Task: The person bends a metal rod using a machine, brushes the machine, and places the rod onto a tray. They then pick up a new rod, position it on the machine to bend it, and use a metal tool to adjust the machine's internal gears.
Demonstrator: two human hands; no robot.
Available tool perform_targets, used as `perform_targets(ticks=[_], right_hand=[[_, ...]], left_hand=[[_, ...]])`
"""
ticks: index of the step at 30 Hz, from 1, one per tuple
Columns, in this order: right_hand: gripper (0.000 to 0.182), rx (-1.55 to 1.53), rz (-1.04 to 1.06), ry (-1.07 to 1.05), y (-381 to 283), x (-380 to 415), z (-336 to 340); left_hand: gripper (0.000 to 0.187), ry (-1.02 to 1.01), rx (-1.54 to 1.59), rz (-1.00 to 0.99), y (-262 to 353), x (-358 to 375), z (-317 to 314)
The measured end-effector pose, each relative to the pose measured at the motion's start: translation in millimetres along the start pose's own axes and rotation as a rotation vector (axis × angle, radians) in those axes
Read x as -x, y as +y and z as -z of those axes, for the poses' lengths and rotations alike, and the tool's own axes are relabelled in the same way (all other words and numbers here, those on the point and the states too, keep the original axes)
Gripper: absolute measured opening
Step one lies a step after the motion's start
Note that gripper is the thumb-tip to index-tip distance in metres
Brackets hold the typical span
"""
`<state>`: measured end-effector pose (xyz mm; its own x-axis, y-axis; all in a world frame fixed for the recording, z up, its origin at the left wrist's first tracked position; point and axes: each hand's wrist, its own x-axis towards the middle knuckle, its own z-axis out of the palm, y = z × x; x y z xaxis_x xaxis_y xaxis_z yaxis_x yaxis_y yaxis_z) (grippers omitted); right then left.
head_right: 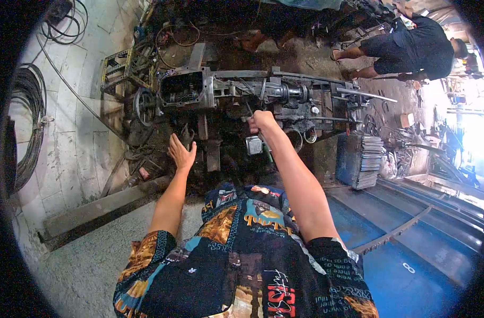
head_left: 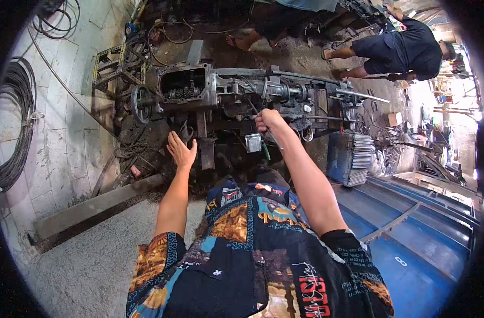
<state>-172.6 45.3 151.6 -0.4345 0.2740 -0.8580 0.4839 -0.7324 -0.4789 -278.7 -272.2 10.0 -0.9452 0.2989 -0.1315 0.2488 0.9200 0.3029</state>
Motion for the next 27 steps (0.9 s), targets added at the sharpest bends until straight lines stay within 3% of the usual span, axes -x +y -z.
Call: perform_targets(ticks=[3, 5, 6, 7, 8, 11, 16, 20, 24, 26, 27], right_hand=[[0.017, -0.028, -0.003, -0.041, 3.0, 3.9, -2.9], [0.022, -0.24, -0.088, -0.107, 4.2, 7.6, -4.1], [0.025, -0.347, -0.135, -0.141, 5.1, 9.4, -2.2], [0.039, -0.301, -0.077, -0.272, 12.6, -2.2, 4.2], [0.039, -0.302, -0.074, -0.275, 20.8, -12.8, 12.2], [0.06, -0.47, -0.146, -0.148, 27.7, 6.1, 9.0], [0.05, -0.201, 0.011, 0.072, 29.2, 18.8, 51.6], [0.037, -0.076, 0.268, 0.154, 6.1, 22.9, 109.9], [0.024, 0.3, 0.735, 0.193, -43.6, 24.8, 179.8], [0.022, 0.556, 0.928, 0.292, -78.5, 46.1, 213.9], [0.021, 0.674, 1.121, 0.367, -92.3, 39.2, 239.4]], left_hand=[[0.095, 0.006, 0.029, -0.093, 8.7, 15.2, -3.2], [0.094, 0.018, 0.037, -0.145, 16.8, 18.8, 1.0], [0.094, 0.021, 0.047, -0.189, 20.5, 21.6, 2.9], [0.091, 0.01, 0.054, -0.208, 27.3, 23.7, 8.2], [0.091, 0.014, 0.053, -0.21, 34.1, 25.7, 13.3], [0.086, 0.033, 0.071, -0.326, 49.4, 29.1, 18.5], [0.078, 0.143, 0.079, -0.434, 83.4, 41.0, 9.6], [0.062, 0.199, 0.135, -0.48, 116.0, 54.4, -7.3], [0.058, 0.193, 0.2, -0.381, 159.8, 79.6, -23.2], [0.056, 0.217, 0.166, -0.312, 177.9, 94.4, -41.7], [0.053, 0.269, 0.139, -0.277, 184.1, 102.5, -59.2]])
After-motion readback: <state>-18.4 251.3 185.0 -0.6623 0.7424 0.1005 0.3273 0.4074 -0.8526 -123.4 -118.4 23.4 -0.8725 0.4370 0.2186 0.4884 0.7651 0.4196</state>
